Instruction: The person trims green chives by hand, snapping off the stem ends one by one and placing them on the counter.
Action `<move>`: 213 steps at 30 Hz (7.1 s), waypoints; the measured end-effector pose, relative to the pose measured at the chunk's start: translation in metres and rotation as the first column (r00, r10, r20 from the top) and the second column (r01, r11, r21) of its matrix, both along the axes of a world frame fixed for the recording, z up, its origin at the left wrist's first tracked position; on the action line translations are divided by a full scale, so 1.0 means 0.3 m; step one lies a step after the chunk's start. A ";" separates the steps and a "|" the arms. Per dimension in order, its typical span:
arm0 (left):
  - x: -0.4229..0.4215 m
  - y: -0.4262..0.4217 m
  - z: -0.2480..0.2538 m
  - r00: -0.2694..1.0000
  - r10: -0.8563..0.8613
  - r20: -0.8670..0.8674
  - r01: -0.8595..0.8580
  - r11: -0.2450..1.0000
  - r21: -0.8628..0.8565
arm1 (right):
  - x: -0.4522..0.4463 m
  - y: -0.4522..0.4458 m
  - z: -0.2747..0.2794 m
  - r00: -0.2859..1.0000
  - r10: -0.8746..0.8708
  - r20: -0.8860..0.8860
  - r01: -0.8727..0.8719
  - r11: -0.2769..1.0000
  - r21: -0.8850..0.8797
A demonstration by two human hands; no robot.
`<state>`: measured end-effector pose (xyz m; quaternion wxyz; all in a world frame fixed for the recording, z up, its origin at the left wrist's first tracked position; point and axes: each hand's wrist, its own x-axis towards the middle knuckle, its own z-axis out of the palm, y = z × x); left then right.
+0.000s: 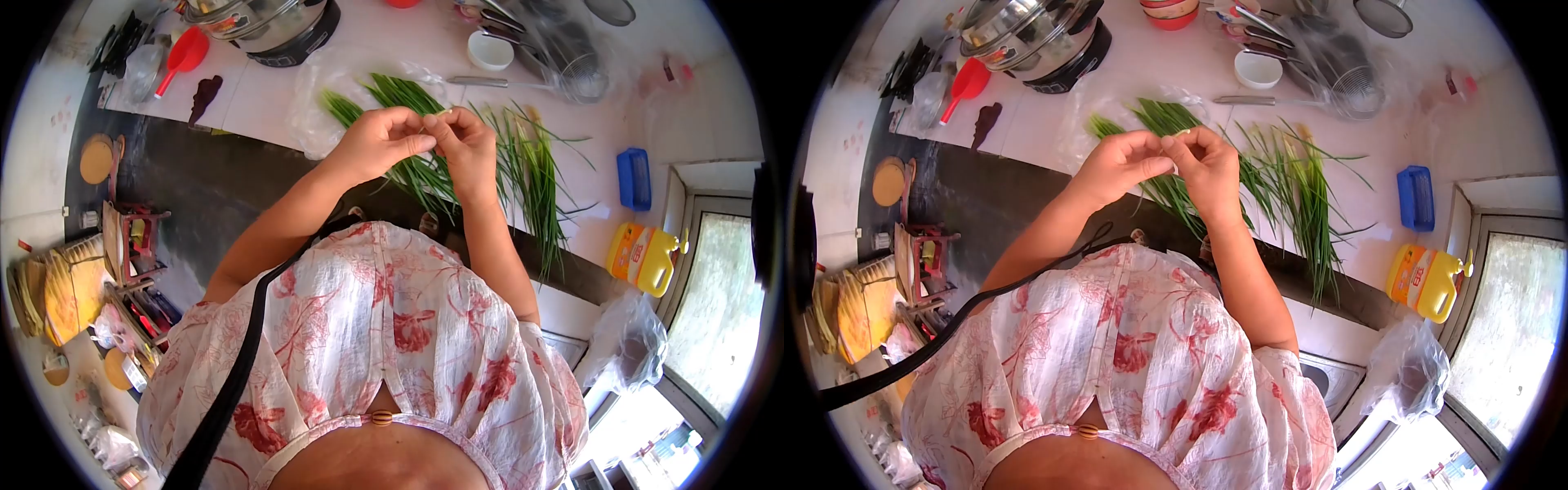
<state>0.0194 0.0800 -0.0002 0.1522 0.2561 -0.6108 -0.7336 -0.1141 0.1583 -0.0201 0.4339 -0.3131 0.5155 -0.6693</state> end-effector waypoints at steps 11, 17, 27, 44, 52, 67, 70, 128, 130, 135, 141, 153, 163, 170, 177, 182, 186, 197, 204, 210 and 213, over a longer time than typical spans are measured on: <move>0.018 -0.024 0.021 0.998 0.001 0.058 -0.007 0.994 0.106 | 0.000 -0.009 -0.023 0.968 0.027 -0.249 -0.057 0.992 -0.114; 0.028 -0.036 0.015 0.999 -0.033 -0.035 0.045 0.889 0.455 | -0.004 -0.006 -0.010 0.952 0.023 -0.307 -0.082 0.980 -0.182; 0.036 -0.045 0.031 0.999 -0.025 0.038 0.006 0.898 0.441 | -0.010 -0.006 -0.020 0.780 -0.300 -0.550 0.184 0.949 -0.256; 0.027 -0.037 0.011 0.986 0.053 0.161 -0.067 0.994 0.086 | -0.313 0.076 -0.310 0.199 -0.030 -0.979 0.587 0.804 0.095; -0.002 -0.007 -0.019 0.957 0.120 0.264 0.003 0.907 -0.421 | -0.052 0.014 -0.082 0.930 -0.020 -0.367 0.033 0.999 0.030; 0.022 -0.010 -0.001 0.927 0.192 0.321 0.093 0.712 -0.696 | -0.043 0.022 -0.069 0.885 0.047 -0.464 0.009 0.993 0.118; 0.022 -0.011 -0.003 0.928 0.205 0.312 0.096 0.675 -0.731 | -0.048 0.022 -0.110 0.934 -0.054 -0.353 0.073 0.996 0.042; 0.140 -0.211 -0.289 0.925 0.369 0.093 -0.380 0.877 0.295 | -0.033 -0.005 -0.283 0.859 0.156 -0.487 0.049 0.923 0.382; 0.148 -0.207 -0.275 0.936 0.341 0.089 -0.352 0.915 0.197 | 0.021 -0.061 -0.220 0.720 0.051 -0.692 0.140 0.966 0.217; 0.203 -0.209 -0.261 0.971 0.231 0.068 -0.239 0.958 0.159 | 0.166 -0.213 -0.016 0.442 -0.001 -0.897 0.018 1.000 0.007; 0.334 -0.257 -0.237 0.994 0.067 0.084 -0.067 0.998 -0.004 | 0.240 -0.271 -0.045 0.340 0.044 -0.939 -0.091 0.996 0.014; 0.383 -0.287 -0.245 0.995 -0.041 0.093 0.049 0.996 -0.078 | 0.331 -0.228 -0.091 0.560 0.070 -0.825 0.040 0.993 0.112; 0.305 -0.243 -0.263 0.969 -0.001 0.248 0.022 0.996 -0.083 | 0.214 -0.206 -0.130 0.194 0.113 -0.974 -0.072 0.992 0.101; 0.172 -0.177 -0.220 0.945 -0.112 0.309 0.151 0.983 -0.106 | 0.042 -0.096 -0.171 0.986 0.163 0.033 -0.166 0.978 0.125; 0.156 -0.163 -0.249 0.967 0.016 0.253 -0.063 0.982 0.180 | -0.279 0.019 -0.317 0.991 0.012 -0.130 0.037 0.929 0.368; 0.162 -0.229 -0.377 0.905 0.378 0.195 -0.424 0.831 0.361 | -0.334 0.074 -0.353 0.204 -0.175 -0.963 0.411 0.908 -0.078; 0.178 -0.349 -0.474 0.798 0.554 0.237 -0.599 0.687 0.411 | -0.265 0.092 -0.378 0.779 -0.086 -0.621 0.295 0.924 0.242; 0.151 -0.500 -0.533 0.589 0.653 0.476 -0.738 0.674 -0.012 | -0.110 0.077 -0.383 0.644 0.037 -0.764 0.219 0.948 0.231; 0.219 -0.389 -0.524 0.710 0.667 0.225 -0.124 0.433 -0.893 | 0.003 -0.213 -0.465 0.467 0.084 -0.880 0.085 0.987 0.140; 0.251 -0.377 -0.521 0.815 0.249 0.524 0.390 0.433 -0.813 | 0.095 -0.405 -0.525 0.181 0.384 -0.905 0.243 0.875 0.420; 0.281 -0.374 -0.525 0.884 0.216 0.414 0.288 0.445 -0.848 | 0.103 -0.423 -0.548 0.116 0.441 -0.890 0.275 0.847 0.456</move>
